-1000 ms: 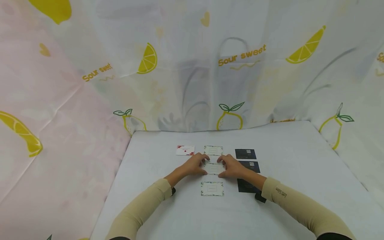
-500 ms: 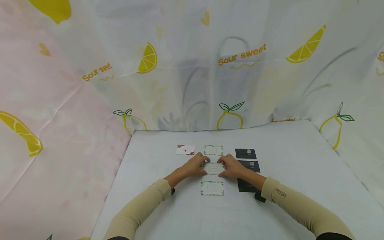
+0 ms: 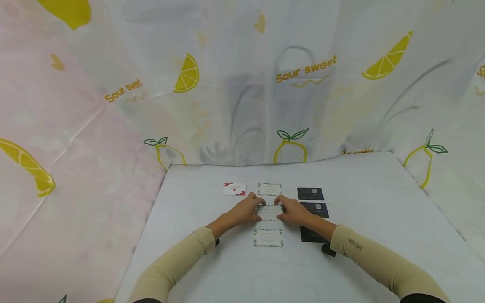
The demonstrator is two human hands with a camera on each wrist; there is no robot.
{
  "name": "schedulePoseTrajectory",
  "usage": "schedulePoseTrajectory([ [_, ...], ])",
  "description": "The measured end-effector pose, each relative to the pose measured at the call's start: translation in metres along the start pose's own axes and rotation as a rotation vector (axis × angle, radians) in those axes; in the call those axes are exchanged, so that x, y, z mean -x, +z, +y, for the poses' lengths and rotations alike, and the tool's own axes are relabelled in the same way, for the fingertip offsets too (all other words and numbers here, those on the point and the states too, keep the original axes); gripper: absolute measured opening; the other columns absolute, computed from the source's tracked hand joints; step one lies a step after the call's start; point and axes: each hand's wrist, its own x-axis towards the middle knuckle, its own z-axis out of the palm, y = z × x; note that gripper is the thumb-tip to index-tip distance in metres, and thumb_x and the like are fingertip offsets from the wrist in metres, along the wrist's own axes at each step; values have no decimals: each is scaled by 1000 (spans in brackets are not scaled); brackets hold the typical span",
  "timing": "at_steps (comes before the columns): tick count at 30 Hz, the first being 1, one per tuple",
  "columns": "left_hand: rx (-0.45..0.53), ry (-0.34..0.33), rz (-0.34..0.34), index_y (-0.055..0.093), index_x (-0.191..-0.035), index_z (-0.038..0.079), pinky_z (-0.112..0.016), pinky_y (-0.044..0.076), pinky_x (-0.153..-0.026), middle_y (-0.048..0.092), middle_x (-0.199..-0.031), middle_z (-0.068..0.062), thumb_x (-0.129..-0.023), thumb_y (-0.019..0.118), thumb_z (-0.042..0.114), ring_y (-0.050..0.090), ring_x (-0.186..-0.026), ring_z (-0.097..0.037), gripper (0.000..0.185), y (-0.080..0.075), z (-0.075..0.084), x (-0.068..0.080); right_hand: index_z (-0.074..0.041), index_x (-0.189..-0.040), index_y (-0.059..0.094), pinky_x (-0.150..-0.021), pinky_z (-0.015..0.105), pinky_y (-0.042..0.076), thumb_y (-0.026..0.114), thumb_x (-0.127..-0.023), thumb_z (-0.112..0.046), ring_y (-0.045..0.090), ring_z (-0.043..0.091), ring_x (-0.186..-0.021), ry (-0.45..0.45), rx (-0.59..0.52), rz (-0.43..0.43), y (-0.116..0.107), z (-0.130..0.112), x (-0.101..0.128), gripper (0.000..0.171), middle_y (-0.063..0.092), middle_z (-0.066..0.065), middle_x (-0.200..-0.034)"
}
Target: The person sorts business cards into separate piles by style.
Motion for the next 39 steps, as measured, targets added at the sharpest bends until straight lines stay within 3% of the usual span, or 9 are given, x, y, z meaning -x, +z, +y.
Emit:
schedulePoseTrajectory([
  [7,-28,21,1,59,-133,19,-20,44,-75,49,-114,-2,-84,80,27,49,-88,-9,54,1,-2,2,-12,-114,60,-58,26,39,69,-90,-8,49,12,-64,-3,-74,31,-2,2,-1,26,56,-1,-74],
  [15,-59,103,45,56,-135,18,-21,45,-75,51,-119,-3,-81,82,29,50,-87,-9,61,-7,-5,4,-9,-113,62,-55,25,38,66,-91,-5,45,11,-55,7,-203,43,-7,6,-5,23,48,-3,-62],
  [22,-89,166,103,55,-136,19,-24,47,-79,51,-122,-3,-82,82,30,51,-90,-10,62,-12,-9,6,-8,-116,60,-54,26,38,63,-93,-3,42,12,-55,75,-358,23,-13,2,-5,24,48,-1,-64],
  [27,-79,197,111,57,-135,15,-23,48,-82,52,-125,-2,-84,80,30,51,-94,-9,58,-14,-13,7,-4,-120,59,-54,27,38,63,-93,-4,43,11,-55,81,-399,9,-15,0,-2,27,48,-2,-64],
  [30,-74,196,99,57,-135,14,-24,48,-84,53,-127,-1,-84,79,30,52,-97,-10,57,-16,-13,8,-4,-119,61,-56,26,39,64,-92,-4,44,12,-58,54,-367,37,-14,1,-1,27,50,1,-69],
  [34,-48,183,76,57,-134,13,-25,49,-86,54,-128,-2,-84,78,30,53,-99,-11,57,-20,-14,8,-4,-117,64,-62,24,44,71,-89,-11,52,11,-72,-18,-240,110,-10,3,0,29,61,5,-90],
  [39,-22,214,86,57,-134,9,-26,51,-87,54,-127,-5,-84,79,28,57,-101,-13,57,-25,-16,4,-7,-122,64,-68,24,46,83,-80,-27,54,11,-83,-72,-59,174,-8,1,0,51,61,6,-111],
])
